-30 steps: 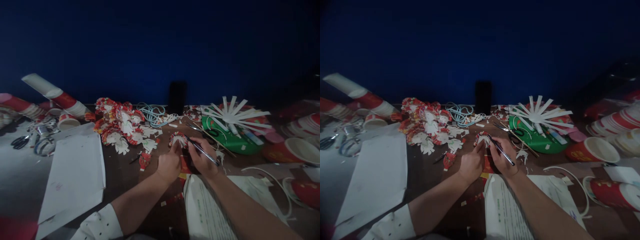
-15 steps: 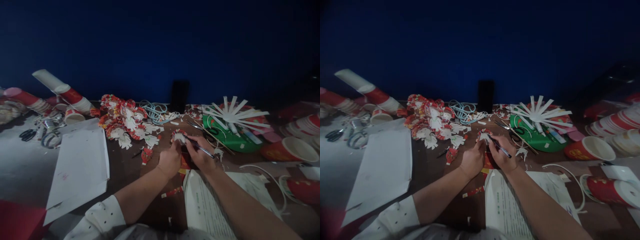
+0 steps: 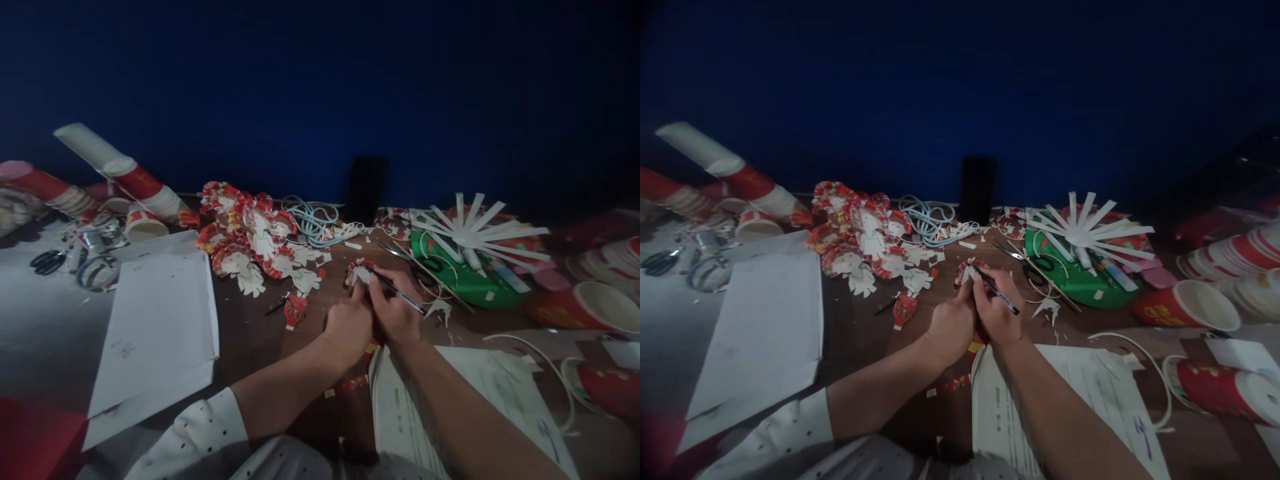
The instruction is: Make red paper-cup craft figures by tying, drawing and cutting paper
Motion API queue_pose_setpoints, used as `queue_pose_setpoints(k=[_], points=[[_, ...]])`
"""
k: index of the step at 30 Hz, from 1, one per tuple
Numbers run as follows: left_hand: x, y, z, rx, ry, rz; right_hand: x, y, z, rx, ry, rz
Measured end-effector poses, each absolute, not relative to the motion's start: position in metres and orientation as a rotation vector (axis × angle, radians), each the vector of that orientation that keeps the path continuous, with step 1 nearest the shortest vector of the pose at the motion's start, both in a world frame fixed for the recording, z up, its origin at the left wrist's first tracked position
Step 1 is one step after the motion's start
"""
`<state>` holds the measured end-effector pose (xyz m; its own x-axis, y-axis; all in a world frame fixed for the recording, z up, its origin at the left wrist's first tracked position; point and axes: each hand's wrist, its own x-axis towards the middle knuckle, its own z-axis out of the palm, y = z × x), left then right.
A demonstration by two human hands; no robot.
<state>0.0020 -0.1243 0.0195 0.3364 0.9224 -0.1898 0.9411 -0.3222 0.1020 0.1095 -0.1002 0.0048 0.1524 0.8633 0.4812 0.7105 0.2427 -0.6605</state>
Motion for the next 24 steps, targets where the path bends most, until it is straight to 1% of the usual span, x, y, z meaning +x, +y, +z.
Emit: queue_pose_setpoints(k=[14,24], points=[[-0.003,-0.120,0.016,2.424,1.616,-0.141,0.115,-0.101,-0.012,-1.504,-1.766,0.298],[-0.005,-0.118,0.018,2.432,1.602,-0.170,0.120,-0.101,-0.012,-1.462,-1.859,0.298]])
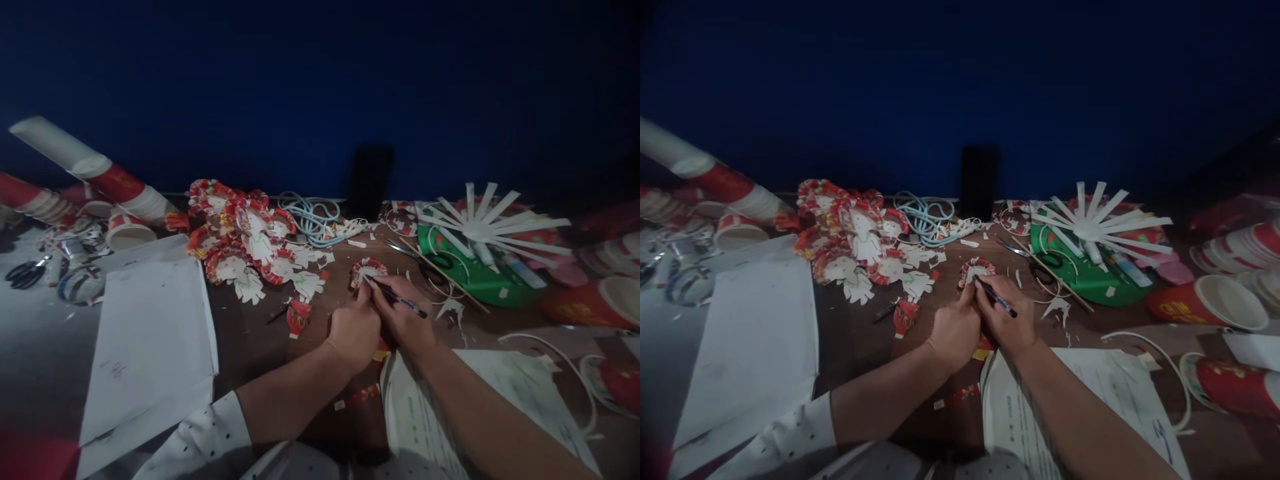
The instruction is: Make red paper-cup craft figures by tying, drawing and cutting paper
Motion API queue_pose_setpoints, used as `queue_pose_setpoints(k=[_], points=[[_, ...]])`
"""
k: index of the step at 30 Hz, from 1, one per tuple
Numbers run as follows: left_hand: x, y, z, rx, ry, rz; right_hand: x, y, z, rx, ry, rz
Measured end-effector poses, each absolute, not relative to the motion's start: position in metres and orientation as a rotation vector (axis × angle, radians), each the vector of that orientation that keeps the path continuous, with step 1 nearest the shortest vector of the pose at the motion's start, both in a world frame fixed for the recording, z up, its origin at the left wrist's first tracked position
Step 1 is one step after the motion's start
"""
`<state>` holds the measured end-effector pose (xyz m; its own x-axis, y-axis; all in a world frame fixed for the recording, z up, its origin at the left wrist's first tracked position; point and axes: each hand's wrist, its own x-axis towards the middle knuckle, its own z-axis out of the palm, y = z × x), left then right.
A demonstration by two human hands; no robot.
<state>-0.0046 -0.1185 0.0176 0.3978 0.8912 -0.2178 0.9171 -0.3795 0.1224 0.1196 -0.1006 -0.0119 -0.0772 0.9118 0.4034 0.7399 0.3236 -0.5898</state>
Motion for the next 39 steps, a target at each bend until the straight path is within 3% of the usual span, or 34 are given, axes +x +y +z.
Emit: queue_pose_setpoints(k=[39], points=[[-0.0062,-0.1195,0.0123,2.478,1.617,-0.056,0.1206,-0.0989,-0.0128,-1.519,-1.910,0.261]])
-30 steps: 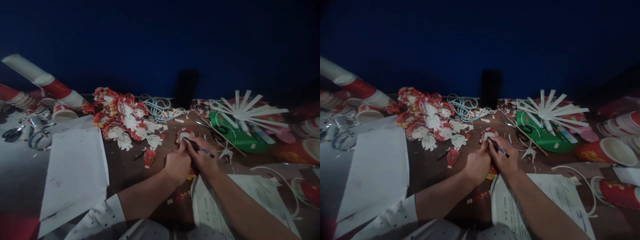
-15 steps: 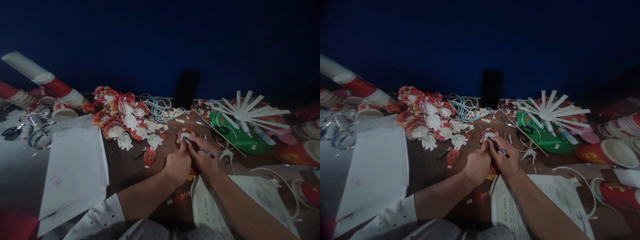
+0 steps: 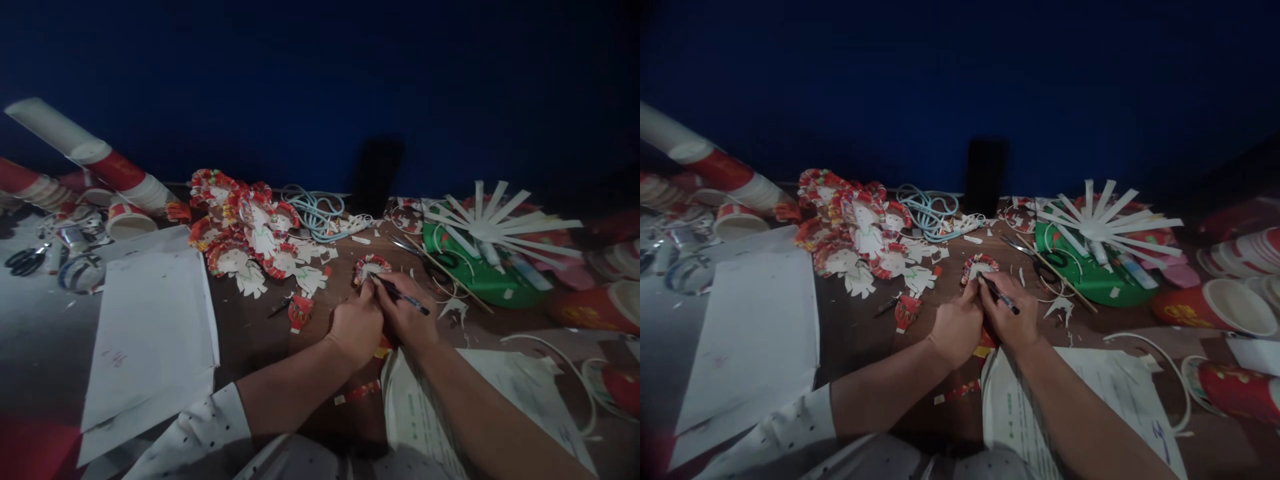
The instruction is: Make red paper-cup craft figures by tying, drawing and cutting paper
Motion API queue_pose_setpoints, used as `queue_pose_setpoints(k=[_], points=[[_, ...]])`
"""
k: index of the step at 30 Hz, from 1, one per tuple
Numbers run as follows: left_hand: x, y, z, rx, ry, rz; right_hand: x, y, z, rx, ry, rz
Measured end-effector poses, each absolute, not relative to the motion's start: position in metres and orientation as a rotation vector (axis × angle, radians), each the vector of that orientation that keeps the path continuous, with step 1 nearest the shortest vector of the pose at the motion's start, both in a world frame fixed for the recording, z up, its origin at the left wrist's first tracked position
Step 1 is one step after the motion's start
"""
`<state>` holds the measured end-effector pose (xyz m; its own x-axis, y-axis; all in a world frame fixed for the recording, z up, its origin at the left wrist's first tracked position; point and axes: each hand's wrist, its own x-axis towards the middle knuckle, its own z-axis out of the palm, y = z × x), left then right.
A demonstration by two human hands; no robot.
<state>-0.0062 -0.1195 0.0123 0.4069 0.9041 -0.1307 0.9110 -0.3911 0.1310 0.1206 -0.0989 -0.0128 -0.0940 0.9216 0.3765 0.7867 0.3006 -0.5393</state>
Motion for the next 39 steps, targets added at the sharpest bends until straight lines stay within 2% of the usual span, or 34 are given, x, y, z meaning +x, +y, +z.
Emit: queue_pose_setpoints(k=[39], points=[[-0.0060,-0.1188,0.0146,2.472,1.605,-0.059,0.1195,-0.0987,-0.0085,-1.587,-1.943,0.228]])
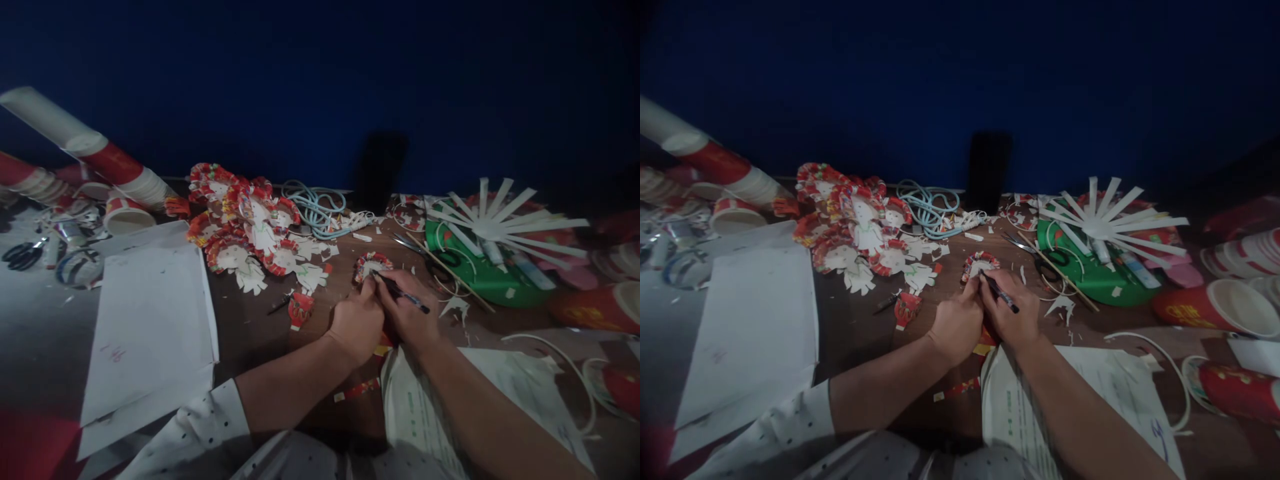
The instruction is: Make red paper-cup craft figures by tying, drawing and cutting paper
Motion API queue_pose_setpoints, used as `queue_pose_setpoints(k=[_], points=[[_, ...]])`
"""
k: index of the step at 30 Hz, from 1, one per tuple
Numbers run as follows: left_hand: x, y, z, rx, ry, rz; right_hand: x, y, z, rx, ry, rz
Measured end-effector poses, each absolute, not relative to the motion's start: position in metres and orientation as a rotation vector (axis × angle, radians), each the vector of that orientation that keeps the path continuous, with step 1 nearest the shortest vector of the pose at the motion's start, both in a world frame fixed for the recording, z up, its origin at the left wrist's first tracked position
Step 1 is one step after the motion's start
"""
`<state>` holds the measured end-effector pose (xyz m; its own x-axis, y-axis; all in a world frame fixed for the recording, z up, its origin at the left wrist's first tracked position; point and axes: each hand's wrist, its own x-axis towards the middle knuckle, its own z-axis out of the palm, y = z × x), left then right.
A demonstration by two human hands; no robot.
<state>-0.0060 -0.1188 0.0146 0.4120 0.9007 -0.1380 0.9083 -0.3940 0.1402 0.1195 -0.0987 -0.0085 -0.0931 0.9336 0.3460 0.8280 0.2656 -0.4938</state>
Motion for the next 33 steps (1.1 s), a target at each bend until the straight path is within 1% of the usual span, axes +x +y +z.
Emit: queue_pose_setpoints(k=[17,33], points=[[-0.0069,-0.1184,0.0166,2.443,1.587,-0.065,0.1196,-0.0999,-0.0073,-1.592,-1.945,0.180],[-0.0063,-0.1190,0.0151,2.472,1.604,-0.072,0.1199,-0.0978,-0.0087,-1.573,-1.932,0.270]])
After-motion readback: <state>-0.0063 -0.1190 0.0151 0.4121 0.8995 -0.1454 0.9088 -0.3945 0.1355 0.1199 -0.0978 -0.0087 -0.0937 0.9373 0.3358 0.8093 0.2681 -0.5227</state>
